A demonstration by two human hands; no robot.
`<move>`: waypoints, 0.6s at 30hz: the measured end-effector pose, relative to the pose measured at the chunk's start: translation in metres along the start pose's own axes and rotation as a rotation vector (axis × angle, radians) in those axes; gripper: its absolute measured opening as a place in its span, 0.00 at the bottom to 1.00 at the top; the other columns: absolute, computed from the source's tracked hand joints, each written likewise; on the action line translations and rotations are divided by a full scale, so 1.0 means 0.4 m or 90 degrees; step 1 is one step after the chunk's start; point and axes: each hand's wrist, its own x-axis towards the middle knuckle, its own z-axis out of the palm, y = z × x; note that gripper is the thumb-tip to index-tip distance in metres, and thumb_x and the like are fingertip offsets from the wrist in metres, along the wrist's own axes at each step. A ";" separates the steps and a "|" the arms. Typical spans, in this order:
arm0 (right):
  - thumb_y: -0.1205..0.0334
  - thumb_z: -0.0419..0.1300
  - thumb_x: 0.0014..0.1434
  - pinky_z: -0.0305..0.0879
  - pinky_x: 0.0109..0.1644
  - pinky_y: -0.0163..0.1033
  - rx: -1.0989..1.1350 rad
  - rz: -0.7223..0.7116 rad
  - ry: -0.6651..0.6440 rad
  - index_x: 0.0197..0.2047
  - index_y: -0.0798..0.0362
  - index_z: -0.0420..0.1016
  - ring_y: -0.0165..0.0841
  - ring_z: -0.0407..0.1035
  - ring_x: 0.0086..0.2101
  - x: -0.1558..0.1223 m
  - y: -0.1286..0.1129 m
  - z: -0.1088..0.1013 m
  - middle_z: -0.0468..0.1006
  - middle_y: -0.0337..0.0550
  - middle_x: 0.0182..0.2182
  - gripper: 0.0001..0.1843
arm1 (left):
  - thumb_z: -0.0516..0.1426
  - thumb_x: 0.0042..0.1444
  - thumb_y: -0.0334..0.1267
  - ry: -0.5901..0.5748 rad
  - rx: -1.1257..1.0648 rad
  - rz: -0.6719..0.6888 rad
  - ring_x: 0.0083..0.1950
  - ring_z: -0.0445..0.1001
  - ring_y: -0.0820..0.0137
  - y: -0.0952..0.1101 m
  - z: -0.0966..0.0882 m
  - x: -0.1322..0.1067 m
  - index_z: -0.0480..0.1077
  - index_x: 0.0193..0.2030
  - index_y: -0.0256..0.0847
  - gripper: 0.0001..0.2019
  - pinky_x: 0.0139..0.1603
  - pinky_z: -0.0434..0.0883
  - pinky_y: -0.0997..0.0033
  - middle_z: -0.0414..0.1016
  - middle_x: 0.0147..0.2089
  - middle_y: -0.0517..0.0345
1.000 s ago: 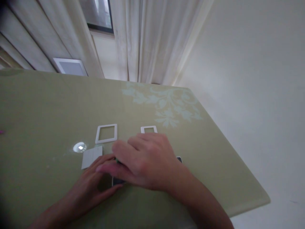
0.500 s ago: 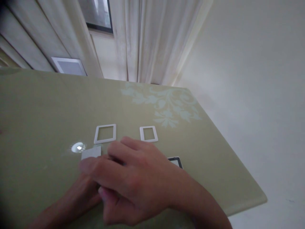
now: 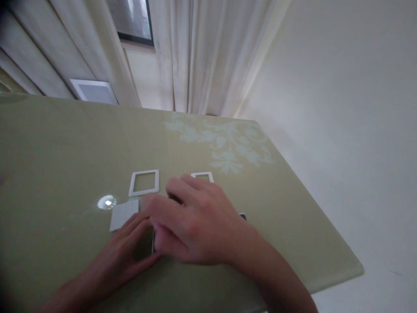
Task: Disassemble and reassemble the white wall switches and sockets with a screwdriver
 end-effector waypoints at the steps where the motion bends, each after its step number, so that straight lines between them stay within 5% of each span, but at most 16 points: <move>1: 0.65 0.56 0.72 0.67 0.41 0.42 0.040 -0.008 -0.018 0.55 0.55 0.79 0.36 0.70 0.38 0.001 -0.001 -0.001 0.78 0.44 0.38 0.14 | 0.67 0.65 0.41 -0.001 0.002 0.002 0.69 0.76 0.47 0.000 -0.001 0.000 0.65 0.69 0.52 0.28 0.67 0.79 0.42 0.75 0.71 0.48; 3: 0.67 0.53 0.71 0.70 0.46 0.42 0.144 -0.040 -0.047 0.61 0.55 0.77 0.36 0.72 0.44 0.005 -0.005 -0.003 0.79 0.46 0.46 0.19 | 0.66 0.65 0.40 0.003 0.007 0.007 0.68 0.78 0.47 0.000 -0.003 0.000 0.62 0.72 0.52 0.31 0.66 0.80 0.44 0.76 0.69 0.48; 7: 0.64 0.56 0.76 0.71 0.59 0.42 0.177 -0.061 -0.023 0.62 0.54 0.76 0.35 0.73 0.50 0.010 -0.011 0.001 0.81 0.47 0.52 0.15 | 0.64 0.66 0.40 0.014 0.018 0.011 0.68 0.77 0.47 -0.002 -0.009 0.000 0.61 0.76 0.52 0.33 0.61 0.83 0.50 0.77 0.69 0.49; 11: 0.73 0.53 0.74 0.68 0.70 0.42 0.213 -0.049 -0.038 0.69 0.52 0.71 0.34 0.69 0.63 0.013 -0.014 0.012 0.76 0.49 0.63 0.24 | 0.60 0.72 0.40 0.066 -0.009 0.013 0.63 0.81 0.49 0.010 -0.022 0.005 0.63 0.76 0.52 0.27 0.55 0.83 0.52 0.79 0.67 0.47; 18: 0.73 0.56 0.72 0.68 0.74 0.47 0.345 -0.034 -0.026 0.73 0.55 0.65 0.37 0.69 0.65 0.021 -0.026 0.030 0.75 0.52 0.66 0.28 | 0.55 0.73 0.33 0.109 -0.215 -0.055 0.39 0.83 0.67 0.059 -0.039 0.052 0.80 0.50 0.47 0.11 0.40 0.80 0.73 0.86 0.42 0.61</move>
